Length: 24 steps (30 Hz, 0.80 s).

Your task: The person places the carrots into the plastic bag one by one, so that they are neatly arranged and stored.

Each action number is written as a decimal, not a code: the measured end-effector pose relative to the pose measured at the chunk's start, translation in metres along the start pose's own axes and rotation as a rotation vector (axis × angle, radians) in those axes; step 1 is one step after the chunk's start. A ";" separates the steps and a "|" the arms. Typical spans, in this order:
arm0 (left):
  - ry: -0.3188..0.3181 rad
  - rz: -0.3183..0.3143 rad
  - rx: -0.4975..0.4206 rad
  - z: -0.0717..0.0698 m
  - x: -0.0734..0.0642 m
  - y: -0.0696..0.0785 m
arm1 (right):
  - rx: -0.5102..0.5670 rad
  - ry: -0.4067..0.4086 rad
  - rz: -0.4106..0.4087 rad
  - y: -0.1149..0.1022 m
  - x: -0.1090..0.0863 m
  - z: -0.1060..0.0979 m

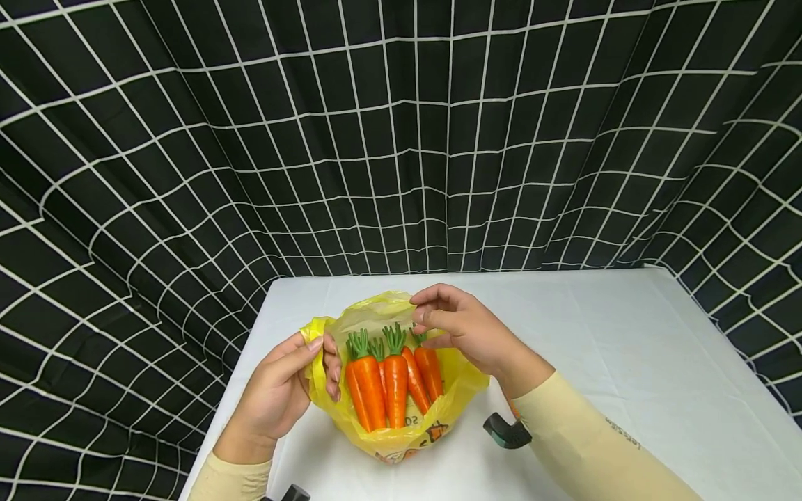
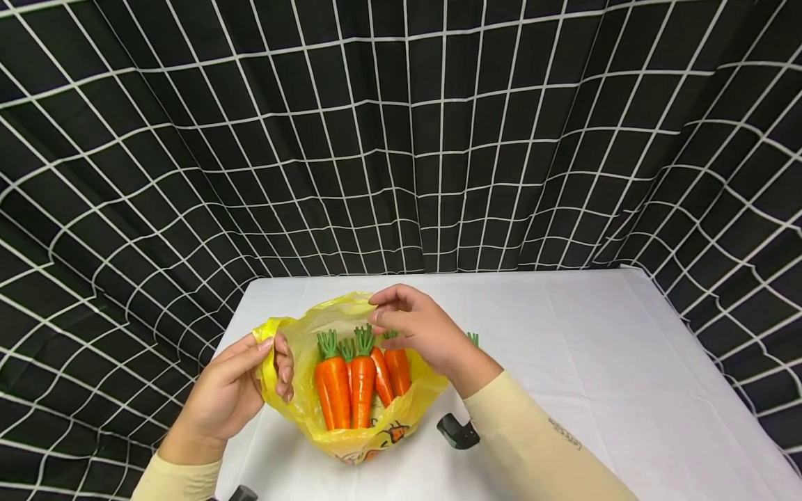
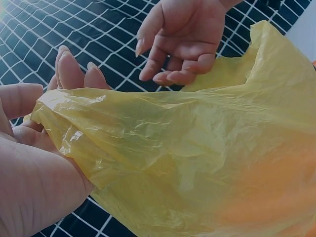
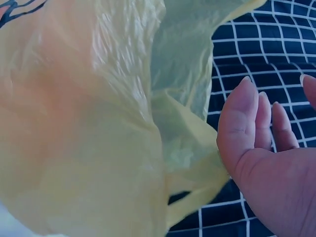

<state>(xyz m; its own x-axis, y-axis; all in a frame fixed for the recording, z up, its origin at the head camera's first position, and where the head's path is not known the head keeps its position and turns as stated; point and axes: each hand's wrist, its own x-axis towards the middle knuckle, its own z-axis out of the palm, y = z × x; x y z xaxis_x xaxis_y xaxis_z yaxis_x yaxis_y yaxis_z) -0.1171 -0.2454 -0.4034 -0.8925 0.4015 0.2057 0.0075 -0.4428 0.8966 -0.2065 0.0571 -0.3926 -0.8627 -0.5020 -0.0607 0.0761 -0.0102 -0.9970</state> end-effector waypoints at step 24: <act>0.003 -0.002 -0.007 0.001 0.000 0.000 | -0.032 0.110 0.021 0.007 -0.015 -0.039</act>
<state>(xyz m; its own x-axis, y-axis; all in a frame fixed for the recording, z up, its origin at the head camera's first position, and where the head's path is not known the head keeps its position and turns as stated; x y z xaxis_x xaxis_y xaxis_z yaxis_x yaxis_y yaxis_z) -0.1172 -0.2448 -0.4029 -0.8938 0.3999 0.2031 0.0030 -0.4475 0.8943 -0.2127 0.0979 -0.4004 -0.9110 -0.4037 -0.0846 0.0802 0.0278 -0.9964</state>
